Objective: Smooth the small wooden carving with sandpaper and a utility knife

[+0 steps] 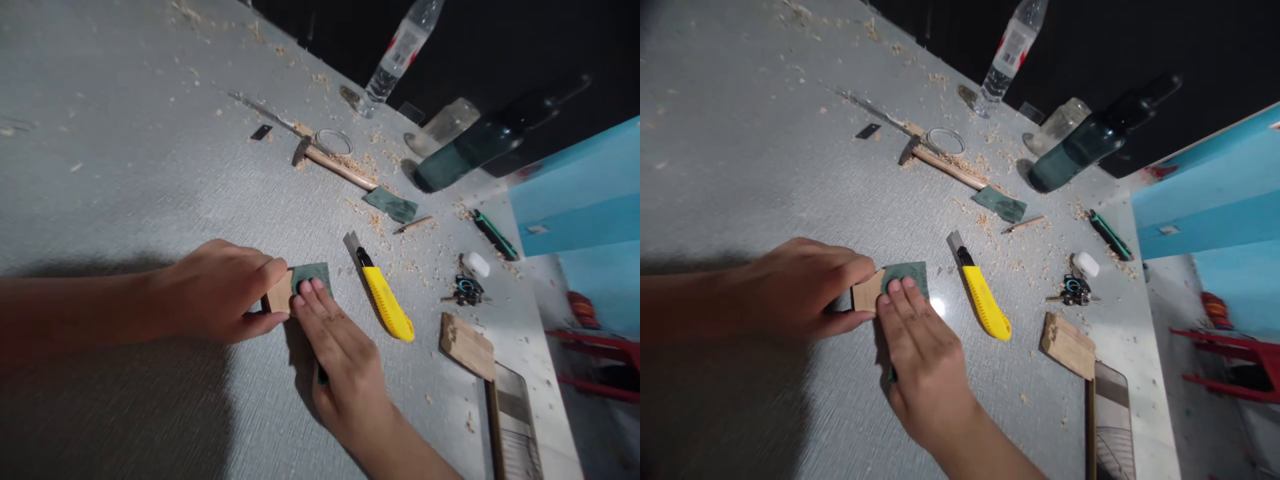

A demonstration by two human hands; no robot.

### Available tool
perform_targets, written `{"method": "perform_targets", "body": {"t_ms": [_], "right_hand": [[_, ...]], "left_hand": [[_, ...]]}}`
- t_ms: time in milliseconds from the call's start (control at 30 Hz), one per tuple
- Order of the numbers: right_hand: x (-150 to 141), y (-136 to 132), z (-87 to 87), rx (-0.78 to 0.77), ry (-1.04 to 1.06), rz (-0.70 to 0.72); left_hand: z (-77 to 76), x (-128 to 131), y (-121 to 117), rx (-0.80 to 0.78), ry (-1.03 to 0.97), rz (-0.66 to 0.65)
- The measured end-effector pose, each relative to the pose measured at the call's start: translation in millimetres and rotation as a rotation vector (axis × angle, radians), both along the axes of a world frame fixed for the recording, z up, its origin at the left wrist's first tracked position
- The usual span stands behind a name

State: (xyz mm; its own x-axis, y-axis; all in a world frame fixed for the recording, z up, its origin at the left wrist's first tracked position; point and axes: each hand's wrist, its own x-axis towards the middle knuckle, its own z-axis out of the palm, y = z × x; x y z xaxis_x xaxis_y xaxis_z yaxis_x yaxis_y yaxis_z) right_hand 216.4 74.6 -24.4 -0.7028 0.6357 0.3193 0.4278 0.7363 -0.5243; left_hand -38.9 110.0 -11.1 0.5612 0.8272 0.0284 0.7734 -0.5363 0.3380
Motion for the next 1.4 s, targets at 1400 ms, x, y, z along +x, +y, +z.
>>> {"method": "perform_targets", "body": {"t_ms": [1400], "right_hand": [[3.1, -0.7, 1.6, 0.008, 0.089, -0.017]], "left_hand": [[-1.7, -4.8, 1.5, -0.044, -0.044, 0.017]]}}
